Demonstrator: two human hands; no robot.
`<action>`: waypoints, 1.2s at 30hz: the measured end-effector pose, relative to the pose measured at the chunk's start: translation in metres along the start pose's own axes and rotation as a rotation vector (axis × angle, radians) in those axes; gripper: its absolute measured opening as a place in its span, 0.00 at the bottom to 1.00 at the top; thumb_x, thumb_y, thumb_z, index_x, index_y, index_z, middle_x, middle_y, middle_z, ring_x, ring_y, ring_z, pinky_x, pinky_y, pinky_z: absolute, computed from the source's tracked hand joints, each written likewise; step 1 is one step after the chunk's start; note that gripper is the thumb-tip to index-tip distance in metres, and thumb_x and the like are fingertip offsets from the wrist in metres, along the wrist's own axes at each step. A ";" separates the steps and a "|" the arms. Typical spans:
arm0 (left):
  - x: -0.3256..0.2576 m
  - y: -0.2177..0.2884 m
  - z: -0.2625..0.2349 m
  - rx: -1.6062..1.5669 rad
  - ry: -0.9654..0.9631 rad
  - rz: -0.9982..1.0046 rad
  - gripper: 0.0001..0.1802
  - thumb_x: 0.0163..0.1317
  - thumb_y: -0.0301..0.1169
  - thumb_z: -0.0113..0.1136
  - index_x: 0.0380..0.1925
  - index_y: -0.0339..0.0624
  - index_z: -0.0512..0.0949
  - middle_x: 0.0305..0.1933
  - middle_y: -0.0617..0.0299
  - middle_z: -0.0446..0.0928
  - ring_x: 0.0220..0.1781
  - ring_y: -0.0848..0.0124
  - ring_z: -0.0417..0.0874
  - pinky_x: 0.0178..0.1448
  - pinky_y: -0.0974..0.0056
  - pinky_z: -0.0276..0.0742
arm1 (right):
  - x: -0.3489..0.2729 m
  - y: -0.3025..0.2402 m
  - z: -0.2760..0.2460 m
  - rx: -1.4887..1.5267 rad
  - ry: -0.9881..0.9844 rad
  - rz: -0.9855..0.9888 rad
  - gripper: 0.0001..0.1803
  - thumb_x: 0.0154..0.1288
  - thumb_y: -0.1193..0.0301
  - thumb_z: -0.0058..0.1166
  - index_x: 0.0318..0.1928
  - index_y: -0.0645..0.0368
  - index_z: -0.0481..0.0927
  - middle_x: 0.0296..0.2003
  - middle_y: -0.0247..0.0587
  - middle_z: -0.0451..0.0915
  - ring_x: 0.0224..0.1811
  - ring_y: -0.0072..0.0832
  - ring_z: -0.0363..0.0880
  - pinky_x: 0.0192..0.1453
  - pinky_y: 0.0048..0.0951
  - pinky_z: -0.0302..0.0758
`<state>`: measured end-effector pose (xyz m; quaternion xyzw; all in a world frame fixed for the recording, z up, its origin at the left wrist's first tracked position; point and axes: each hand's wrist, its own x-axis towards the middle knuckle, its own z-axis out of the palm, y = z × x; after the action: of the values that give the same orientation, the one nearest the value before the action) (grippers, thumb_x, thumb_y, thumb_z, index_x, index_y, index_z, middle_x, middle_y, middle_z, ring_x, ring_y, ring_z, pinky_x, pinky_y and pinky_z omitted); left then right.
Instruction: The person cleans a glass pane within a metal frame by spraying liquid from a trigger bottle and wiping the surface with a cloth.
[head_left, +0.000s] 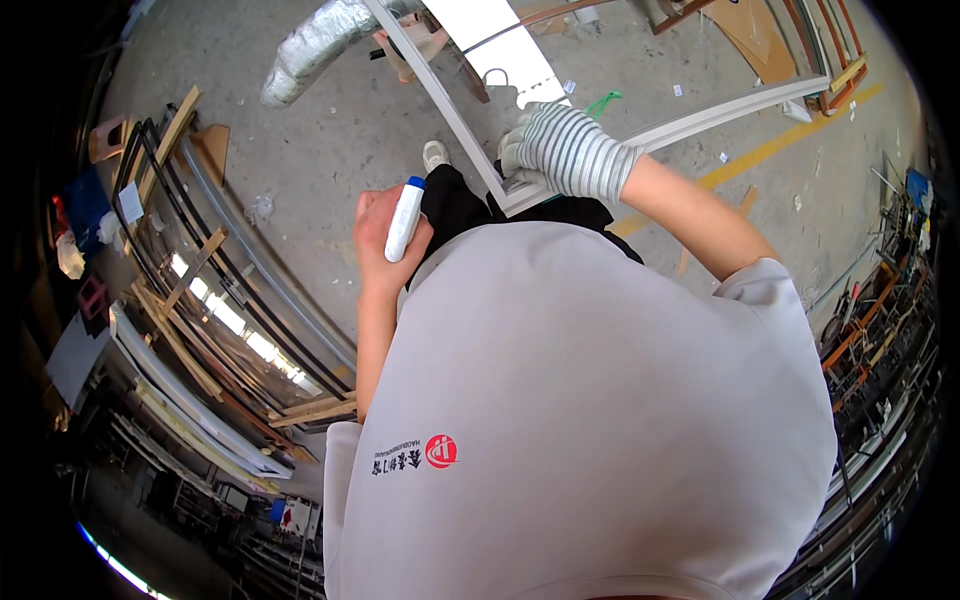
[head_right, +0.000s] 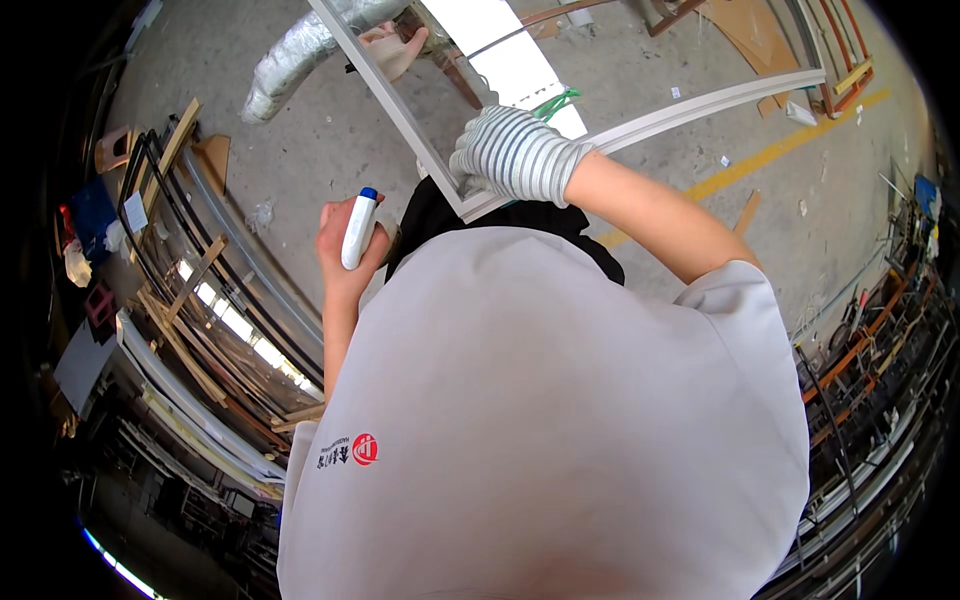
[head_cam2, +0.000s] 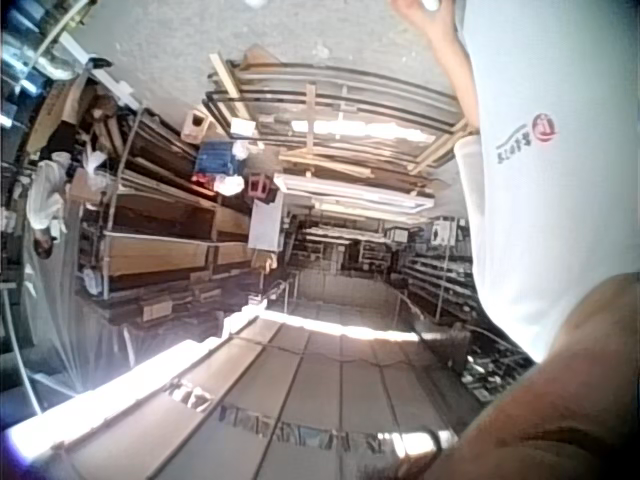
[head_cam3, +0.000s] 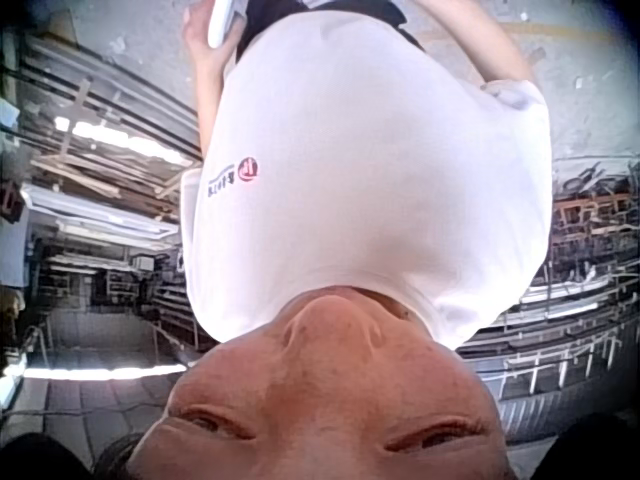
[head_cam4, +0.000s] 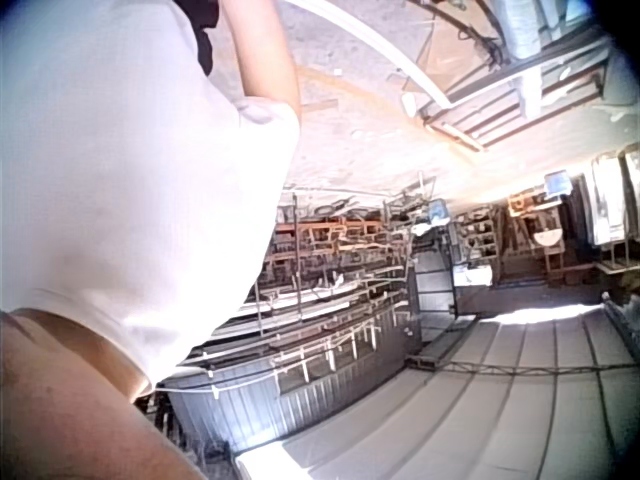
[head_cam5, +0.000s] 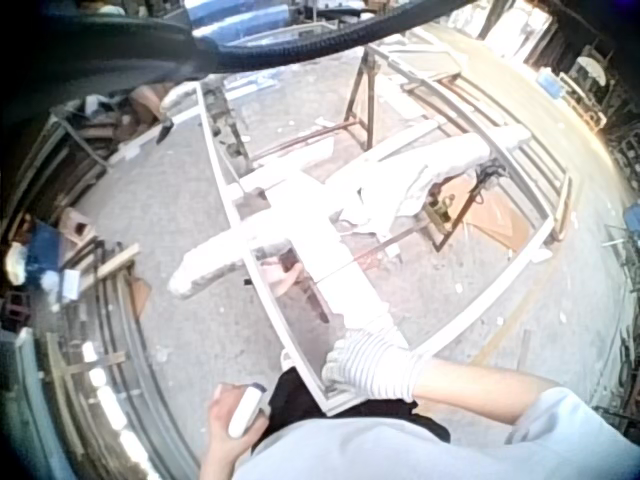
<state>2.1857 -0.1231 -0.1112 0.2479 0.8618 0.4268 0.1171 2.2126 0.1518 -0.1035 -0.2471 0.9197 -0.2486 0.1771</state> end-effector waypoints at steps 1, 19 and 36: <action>0.001 0.000 0.000 0.000 0.002 0.012 0.19 0.41 0.22 0.60 0.38 0.40 0.80 0.30 0.59 0.79 0.33 0.61 0.73 0.42 0.60 0.72 | -0.002 -0.001 0.003 -0.042 0.018 0.004 0.07 0.58 0.65 0.56 0.33 0.51 0.84 0.30 0.35 0.82 0.39 0.37 0.80 0.48 0.37 0.75; -0.005 -0.002 -0.004 -0.001 0.019 -0.028 0.18 0.40 0.22 0.60 0.37 0.40 0.80 0.31 0.59 0.79 0.34 0.60 0.73 0.43 0.60 0.73 | -0.022 0.013 0.009 -0.025 0.143 -0.123 0.05 0.55 0.67 0.57 0.33 0.49 0.79 0.30 0.29 0.76 0.38 0.31 0.76 0.49 0.35 0.72; -0.007 -0.008 -0.006 -0.017 0.039 -0.004 0.19 0.40 0.22 0.60 0.38 0.40 0.80 0.32 0.59 0.80 0.34 0.60 0.73 0.43 0.61 0.72 | -0.014 0.002 0.006 -0.040 0.036 -0.050 0.06 0.56 0.67 0.58 0.35 0.52 0.81 0.31 0.34 0.79 0.41 0.35 0.78 0.52 0.36 0.72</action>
<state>2.1862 -0.1350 -0.1143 0.2370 0.8607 0.4385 0.1034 2.2259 0.1592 -0.1066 -0.2689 0.9210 -0.2390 0.1495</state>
